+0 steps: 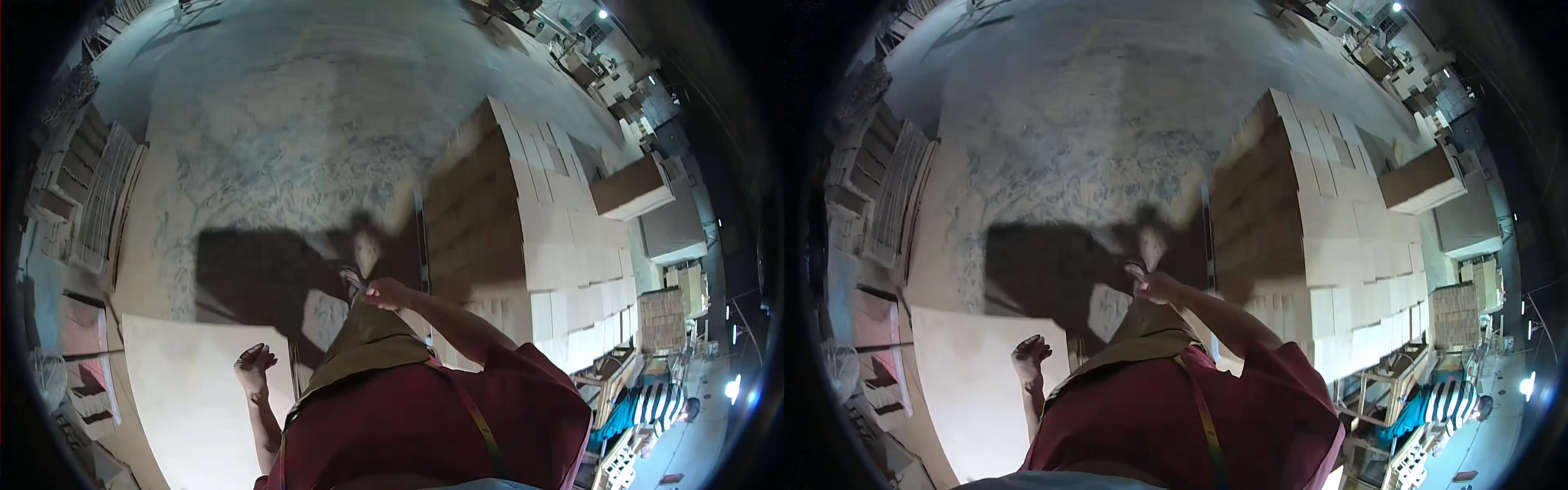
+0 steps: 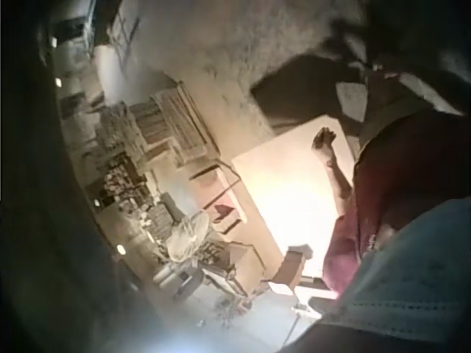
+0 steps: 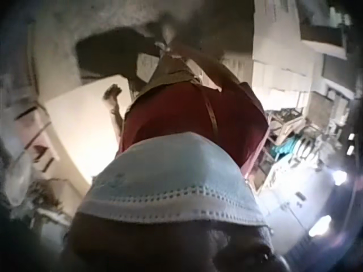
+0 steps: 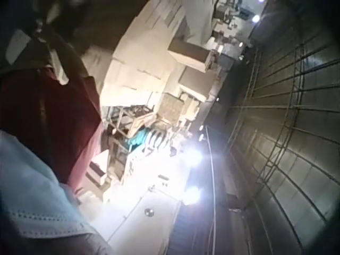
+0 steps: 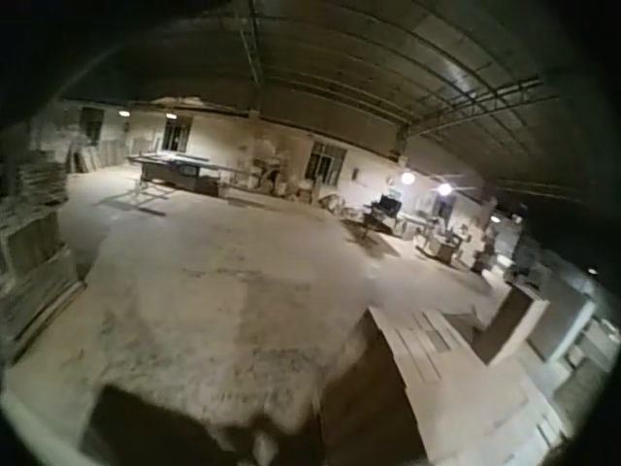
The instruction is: Sanding edges of small wooden blocks using a belt sander.
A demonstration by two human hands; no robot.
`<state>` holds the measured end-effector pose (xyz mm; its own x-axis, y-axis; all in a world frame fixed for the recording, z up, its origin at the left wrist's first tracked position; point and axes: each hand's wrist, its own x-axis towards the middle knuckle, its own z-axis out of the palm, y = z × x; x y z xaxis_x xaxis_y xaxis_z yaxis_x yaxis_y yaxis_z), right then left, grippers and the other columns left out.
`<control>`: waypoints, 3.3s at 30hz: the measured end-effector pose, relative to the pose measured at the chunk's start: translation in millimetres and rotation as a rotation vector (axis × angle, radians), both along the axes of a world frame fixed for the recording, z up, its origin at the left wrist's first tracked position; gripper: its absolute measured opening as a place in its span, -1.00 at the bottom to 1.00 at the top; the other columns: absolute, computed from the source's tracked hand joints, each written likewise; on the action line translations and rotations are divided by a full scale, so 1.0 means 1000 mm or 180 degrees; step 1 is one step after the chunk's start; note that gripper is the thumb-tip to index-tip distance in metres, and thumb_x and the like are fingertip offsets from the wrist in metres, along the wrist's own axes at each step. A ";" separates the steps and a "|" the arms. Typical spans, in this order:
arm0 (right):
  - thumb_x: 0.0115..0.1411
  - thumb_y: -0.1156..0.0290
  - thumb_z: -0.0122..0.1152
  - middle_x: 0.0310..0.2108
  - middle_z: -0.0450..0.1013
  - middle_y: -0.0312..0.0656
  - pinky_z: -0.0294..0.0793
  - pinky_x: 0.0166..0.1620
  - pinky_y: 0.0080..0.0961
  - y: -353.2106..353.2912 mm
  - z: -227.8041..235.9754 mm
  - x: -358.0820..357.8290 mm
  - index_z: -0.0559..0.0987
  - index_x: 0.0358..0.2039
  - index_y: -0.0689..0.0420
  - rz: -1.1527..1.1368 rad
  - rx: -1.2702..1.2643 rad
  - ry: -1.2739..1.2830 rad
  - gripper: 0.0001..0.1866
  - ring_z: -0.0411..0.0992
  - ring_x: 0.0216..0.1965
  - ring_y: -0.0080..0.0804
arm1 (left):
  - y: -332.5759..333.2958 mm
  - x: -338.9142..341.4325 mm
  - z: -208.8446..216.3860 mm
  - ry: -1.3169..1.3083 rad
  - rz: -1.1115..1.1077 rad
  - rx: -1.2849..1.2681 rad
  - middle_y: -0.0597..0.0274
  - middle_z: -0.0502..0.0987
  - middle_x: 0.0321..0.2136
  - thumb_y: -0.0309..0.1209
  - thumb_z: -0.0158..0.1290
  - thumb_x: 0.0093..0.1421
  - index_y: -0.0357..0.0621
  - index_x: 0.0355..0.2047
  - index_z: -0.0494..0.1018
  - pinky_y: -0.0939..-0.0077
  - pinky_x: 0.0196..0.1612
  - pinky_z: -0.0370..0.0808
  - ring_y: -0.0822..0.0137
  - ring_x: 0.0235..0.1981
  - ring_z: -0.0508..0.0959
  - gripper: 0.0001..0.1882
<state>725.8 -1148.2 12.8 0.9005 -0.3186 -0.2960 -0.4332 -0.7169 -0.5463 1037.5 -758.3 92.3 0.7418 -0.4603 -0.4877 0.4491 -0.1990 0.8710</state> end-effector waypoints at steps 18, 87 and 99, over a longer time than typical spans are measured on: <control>0.43 0.11 0.22 -0.53 0.50 -0.16 0.48 -0.33 -0.16 -0.235 0.042 0.486 0.60 -0.38 0.33 0.1427 0.0633 0.0560 -0.54 0.34 -0.54 -0.20 | -0.174 0.181 0.035 0.0037 0.2061 0.0233 0.10 0.68 -0.34 -0.49 0.31 0.37 -0.30 -0.12 0.61 0.44 -0.33 0.72 0.33 -0.44 0.66 -0.84; 0.50 -0.34 0.11 -0.31 0.51 -0.25 0.43 -0.16 -0.55 1.506 0.219 0.729 0.68 -0.11 0.19 0.8620 0.0889 0.3556 -0.29 0.42 -0.33 -0.51 | 0.682 0.363 0.123 -0.1915 1.1927 -0.1019 -0.07 0.44 -0.03 0.28 0.12 0.44 -0.37 0.46 0.22 0.35 -0.07 0.60 0.13 -0.05 0.54 -0.02; 0.39 -0.05 0.21 -0.17 0.68 0.20 0.67 -0.24 -0.33 1.367 0.246 0.590 0.60 0.09 0.62 1.0674 -0.1003 0.3445 -0.22 0.68 -0.28 -0.08 | 0.790 0.300 0.170 -0.2444 1.1386 -0.1202 -0.49 0.16 0.51 0.13 0.05 0.51 -0.43 0.58 0.00 -0.11 0.45 0.40 -0.29 0.44 0.36 -0.01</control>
